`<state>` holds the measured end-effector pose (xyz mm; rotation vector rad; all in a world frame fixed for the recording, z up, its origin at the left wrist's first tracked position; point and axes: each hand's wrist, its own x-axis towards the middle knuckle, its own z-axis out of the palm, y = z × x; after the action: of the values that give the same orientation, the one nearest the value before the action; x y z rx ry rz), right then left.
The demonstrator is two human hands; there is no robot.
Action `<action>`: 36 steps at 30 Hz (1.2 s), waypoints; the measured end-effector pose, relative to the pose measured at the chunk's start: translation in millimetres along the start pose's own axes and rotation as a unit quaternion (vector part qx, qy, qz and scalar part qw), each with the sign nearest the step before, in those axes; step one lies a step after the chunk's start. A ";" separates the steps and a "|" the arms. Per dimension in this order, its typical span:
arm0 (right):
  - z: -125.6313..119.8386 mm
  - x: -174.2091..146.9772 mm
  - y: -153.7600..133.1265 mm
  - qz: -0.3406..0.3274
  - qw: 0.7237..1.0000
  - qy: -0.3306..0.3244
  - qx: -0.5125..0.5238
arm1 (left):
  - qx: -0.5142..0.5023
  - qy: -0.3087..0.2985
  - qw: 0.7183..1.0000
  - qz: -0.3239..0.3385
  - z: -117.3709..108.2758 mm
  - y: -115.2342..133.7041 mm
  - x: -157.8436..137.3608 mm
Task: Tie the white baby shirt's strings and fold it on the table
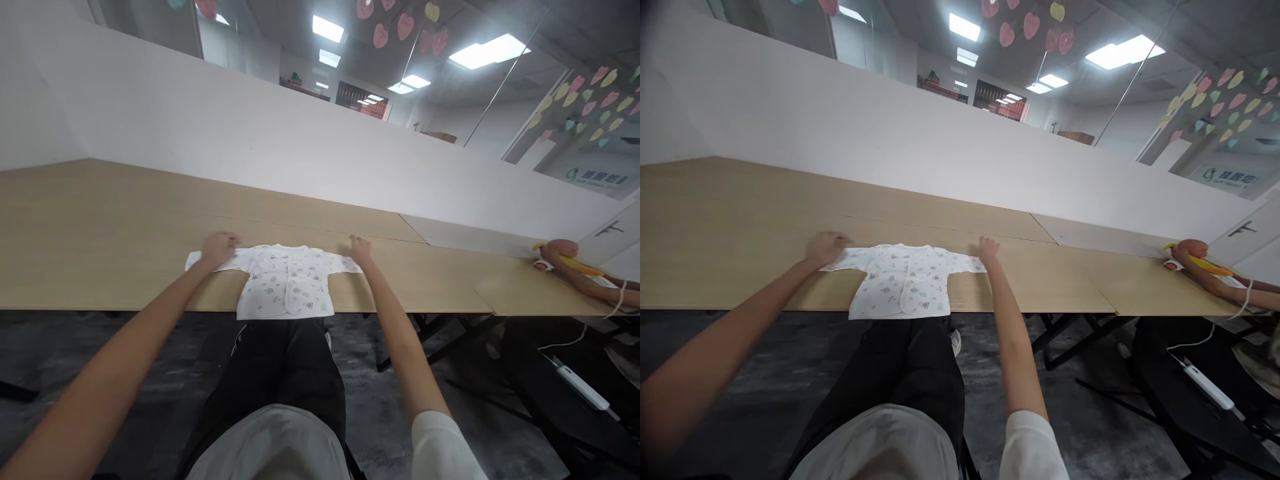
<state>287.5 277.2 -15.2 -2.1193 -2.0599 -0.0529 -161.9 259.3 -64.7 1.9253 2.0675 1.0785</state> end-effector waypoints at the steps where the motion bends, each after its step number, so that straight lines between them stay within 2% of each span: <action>1: 6.6 -2.3 -18.3 -0.016 1.000 0.017 0.010 | 0.030 -0.029 0.999 0.014 10.5 20.0 -1.5; 4: 32.4 -11.1 -82.5 -0.118 0.980 0.061 0.148 | 0.019 -0.082 0.996 0.043 53.1 79.5 -9.5; 6: 52.3 -17.5 -120.8 -0.134 0.975 0.046 0.168 | 0.018 -0.120 0.992 0.031 81.7 108.4 -18.2; 8: 71.1 -22.7 -146.9 -0.119 0.973 0.016 0.196 | 0.047 -0.122 0.991 -0.003 102.6 123.7 -27.8; 10: 86.3 -26.2 -159.4 -0.096 0.970 0.009 0.221 | 0.083 -0.093 0.992 -0.013 113.2 126.7 -35.6; 12: 96.2 -28.1 -162.2 -0.086 0.968 0.021 0.235 | 0.101 -0.068 0.992 0.013 116.3 122.0 -39.6; 16: 102.4 -29.3 -158.8 -0.092 0.965 0.048 0.240 | 0.082 -0.074 0.992 0.065 116.8 109.2 -38.3; 25: 106.5 -27.4 -158.1 -0.085 0.954 0.047 0.284 | -0.077 -0.056 0.992 0.078 120.6 101.1 -38.7; 36: 108.9 -30.8 -161.1 -0.099 0.964 0.076 0.237 | -0.173 -0.038 0.981 0.079 120.5 102.8 -41.1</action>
<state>115.0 267.2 -109.5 -1.5751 -1.9453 0.2221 -5.2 265.2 -111.5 1.9383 1.5827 1.2767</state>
